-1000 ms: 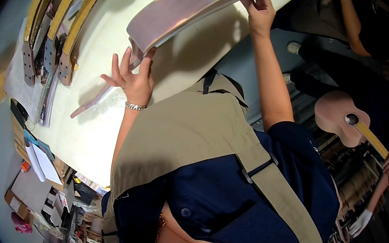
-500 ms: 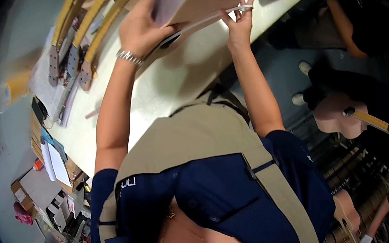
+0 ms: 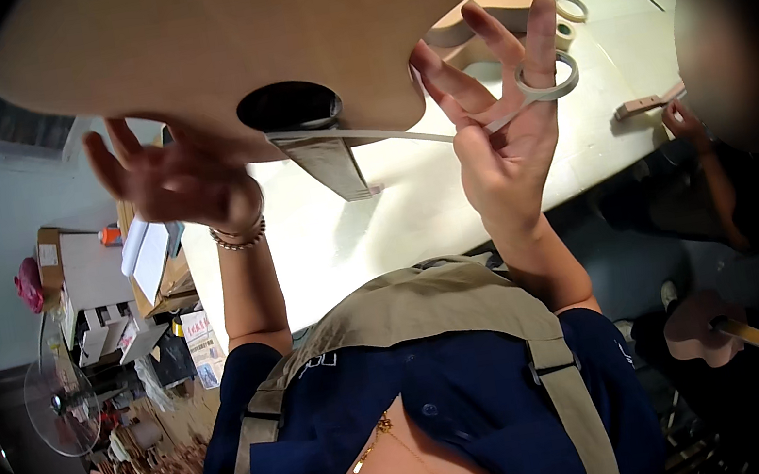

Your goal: The person applies masking tape to the edges of wooden guitar bodies and necks, then joins the neck to the body. The person handles multiple guitar bodies and necks, moving them between the workbench and a nearby rack.

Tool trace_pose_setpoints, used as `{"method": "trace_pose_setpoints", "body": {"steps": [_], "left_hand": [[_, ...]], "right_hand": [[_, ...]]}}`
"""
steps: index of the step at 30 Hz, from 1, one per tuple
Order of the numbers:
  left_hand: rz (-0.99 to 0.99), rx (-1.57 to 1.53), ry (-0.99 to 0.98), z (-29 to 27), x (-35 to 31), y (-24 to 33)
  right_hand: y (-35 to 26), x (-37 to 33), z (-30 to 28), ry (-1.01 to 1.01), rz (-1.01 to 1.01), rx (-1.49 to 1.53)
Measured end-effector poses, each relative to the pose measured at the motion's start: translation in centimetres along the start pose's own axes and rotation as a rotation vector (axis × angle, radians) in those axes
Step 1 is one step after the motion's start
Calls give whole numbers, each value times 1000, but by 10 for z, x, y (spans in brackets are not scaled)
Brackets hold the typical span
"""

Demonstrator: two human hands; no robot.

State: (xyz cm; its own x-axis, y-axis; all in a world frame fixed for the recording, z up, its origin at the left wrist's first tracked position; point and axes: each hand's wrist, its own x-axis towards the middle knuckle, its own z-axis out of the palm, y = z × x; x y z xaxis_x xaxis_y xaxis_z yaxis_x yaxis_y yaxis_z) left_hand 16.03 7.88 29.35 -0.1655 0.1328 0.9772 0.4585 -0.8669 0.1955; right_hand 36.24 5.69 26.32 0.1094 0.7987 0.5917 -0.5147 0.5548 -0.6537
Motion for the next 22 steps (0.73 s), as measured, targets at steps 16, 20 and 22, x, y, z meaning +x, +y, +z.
{"method": "trace_pose_setpoints", "body": {"steps": [16, 20, 22], "left_hand": [[545, 498, -342, -53, -11, 7], [603, 447, -520, -55, -13, 6], [615, 437, -593, -57, -11, 5]], "right_hand": [[7, -1, 8, -178, -63, -104], [2, 0, 3, -227, -121, -308], [-1, 2, 7, -201, -142, -306]]}}
